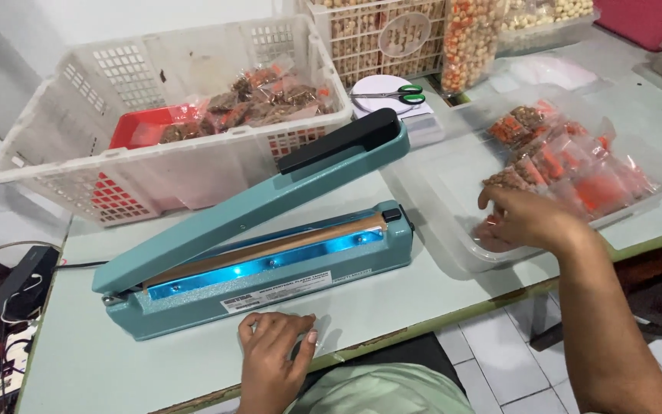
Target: The person seals small plastic bags containing food items using a heat sealer, placing each sealed bag into a larger plastic container.
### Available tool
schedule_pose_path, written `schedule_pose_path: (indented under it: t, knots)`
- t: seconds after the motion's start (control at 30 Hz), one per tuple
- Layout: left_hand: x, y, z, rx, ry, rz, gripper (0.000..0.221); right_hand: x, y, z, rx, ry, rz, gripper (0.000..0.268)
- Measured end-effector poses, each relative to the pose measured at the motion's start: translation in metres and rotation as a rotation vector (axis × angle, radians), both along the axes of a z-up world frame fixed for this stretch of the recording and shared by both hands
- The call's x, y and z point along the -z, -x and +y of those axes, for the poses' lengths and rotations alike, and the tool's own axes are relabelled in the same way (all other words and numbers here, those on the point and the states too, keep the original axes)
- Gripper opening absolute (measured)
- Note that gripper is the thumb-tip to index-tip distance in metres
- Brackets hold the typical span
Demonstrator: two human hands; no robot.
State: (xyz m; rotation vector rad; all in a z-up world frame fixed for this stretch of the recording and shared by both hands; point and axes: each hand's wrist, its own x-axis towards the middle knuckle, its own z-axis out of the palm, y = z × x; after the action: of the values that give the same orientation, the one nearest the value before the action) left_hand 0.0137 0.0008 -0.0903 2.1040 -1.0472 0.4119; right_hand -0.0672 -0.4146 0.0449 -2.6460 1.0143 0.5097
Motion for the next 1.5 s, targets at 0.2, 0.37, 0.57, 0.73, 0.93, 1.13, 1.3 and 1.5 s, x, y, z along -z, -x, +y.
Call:
schedule_pose_path:
  t: [0.2, 0.37, 0.57, 0.73, 0.93, 1.13, 1.3, 1.5]
  knots:
    - [-0.001, 0.001, 0.001, 0.006, -0.003, 0.016, 0.02, -0.013, 0.015, 0.005, -0.029, -0.171, -0.455, 0.012]
    - [-0.003, 0.002, 0.001, -0.005, -0.002, 0.049, 0.022, -0.026, 0.032, 0.009, 0.018, -0.27, -0.84, 0.025]
    - [-0.019, 0.002, 0.003, 0.013, 0.198, 0.01, 0.027, -0.012, 0.044, 0.046, -0.191, -0.61, -1.091, 0.022]
    - [-0.034, 0.007, 0.008, 0.05, 0.356, 0.033, 0.028, -0.004, 0.026, 0.098, -0.598, -0.729, -1.161, 0.012]
    - [-0.047, 0.021, 0.0, 0.229, 0.314, 0.091, 0.049, -0.021, -0.002, 0.188, -0.603, -0.984, -1.233, 0.008]
    - [-0.065, 0.027, -0.013, 0.301, 0.632, 0.574, 0.034, 0.013, -0.027, 0.225, -0.402, -1.093, -1.237, 0.012]
    - [-0.029, 0.007, -0.005, -0.164, 0.61, 0.265, 0.024, 0.056, -0.023, 0.259, -0.328, -1.175, -1.173, 0.038]
    - [-0.024, 0.016, -0.006, -0.121, 0.371, 0.05, 0.041, 0.076, -0.025, 0.279, -0.145, -1.378, -0.904, 0.057]
